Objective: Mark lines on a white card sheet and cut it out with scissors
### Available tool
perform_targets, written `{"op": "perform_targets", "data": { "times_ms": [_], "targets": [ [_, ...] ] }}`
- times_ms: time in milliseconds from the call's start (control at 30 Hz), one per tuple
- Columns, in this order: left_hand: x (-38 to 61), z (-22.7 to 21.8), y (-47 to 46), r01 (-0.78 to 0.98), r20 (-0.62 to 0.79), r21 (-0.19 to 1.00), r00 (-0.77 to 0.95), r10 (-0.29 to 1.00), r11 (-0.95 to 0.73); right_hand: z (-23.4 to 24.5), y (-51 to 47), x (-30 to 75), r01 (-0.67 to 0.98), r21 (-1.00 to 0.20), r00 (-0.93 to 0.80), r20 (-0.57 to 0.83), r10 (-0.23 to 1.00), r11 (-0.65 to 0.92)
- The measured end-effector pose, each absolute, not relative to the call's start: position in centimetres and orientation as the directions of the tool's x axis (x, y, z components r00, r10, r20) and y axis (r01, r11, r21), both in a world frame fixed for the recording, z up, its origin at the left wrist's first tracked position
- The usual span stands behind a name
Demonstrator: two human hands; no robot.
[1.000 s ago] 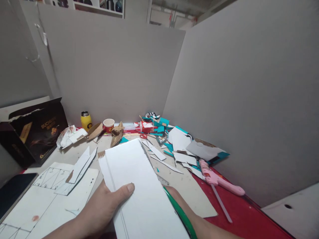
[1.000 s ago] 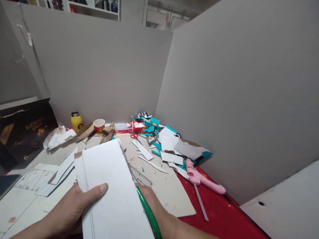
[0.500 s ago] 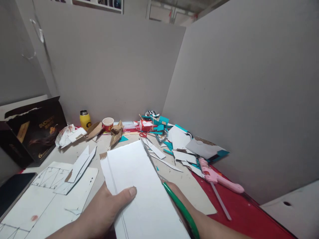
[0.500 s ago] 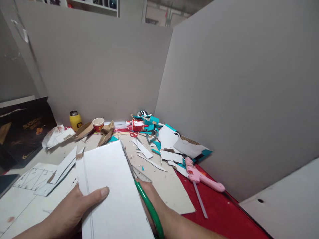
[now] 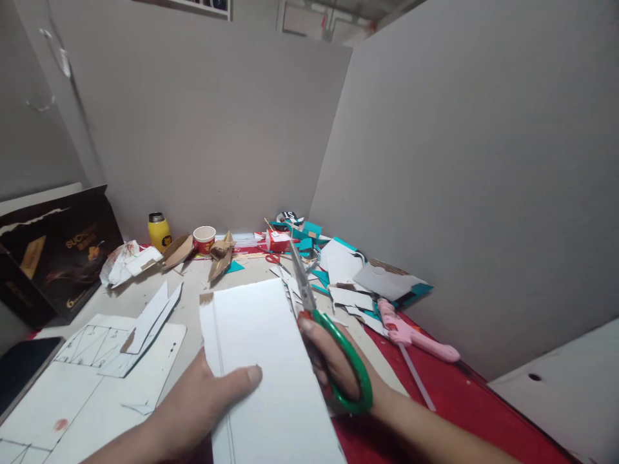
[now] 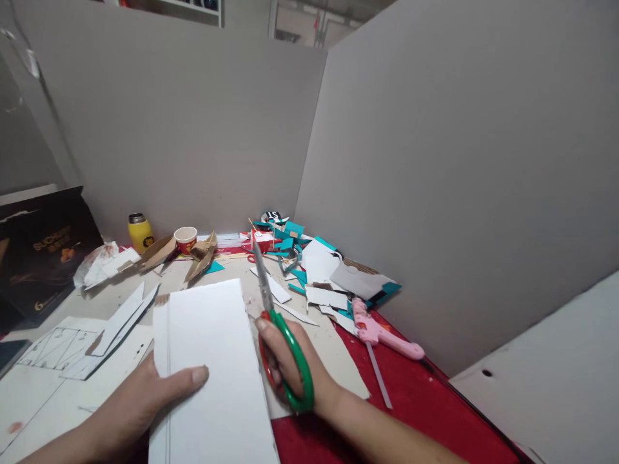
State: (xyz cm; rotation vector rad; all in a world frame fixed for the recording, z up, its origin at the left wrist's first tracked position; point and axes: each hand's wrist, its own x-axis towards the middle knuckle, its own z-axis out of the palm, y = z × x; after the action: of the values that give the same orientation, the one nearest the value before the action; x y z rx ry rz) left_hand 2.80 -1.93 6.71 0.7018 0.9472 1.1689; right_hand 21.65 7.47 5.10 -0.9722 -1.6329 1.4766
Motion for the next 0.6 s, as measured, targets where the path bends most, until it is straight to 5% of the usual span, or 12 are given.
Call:
{"op": "perform_targets", "data": {
  "times_ms": [400,600],
  "targets": [
    [2.0,5.7,-0.1,-0.458,-0.308,0.838,0.051,0.95,0.297,3.3,8.9,21.6,-0.075,-0.992,-0.496,-0.052,0.867,-0.103],
    [2.8,5.1,-0.2,-0.376,-0.335,0.864,0.066,0.94,0.334,5.0,7.8,21.7,-0.03,-0.996,-0.514,0.086,0.853,0.082]
  ]
}}
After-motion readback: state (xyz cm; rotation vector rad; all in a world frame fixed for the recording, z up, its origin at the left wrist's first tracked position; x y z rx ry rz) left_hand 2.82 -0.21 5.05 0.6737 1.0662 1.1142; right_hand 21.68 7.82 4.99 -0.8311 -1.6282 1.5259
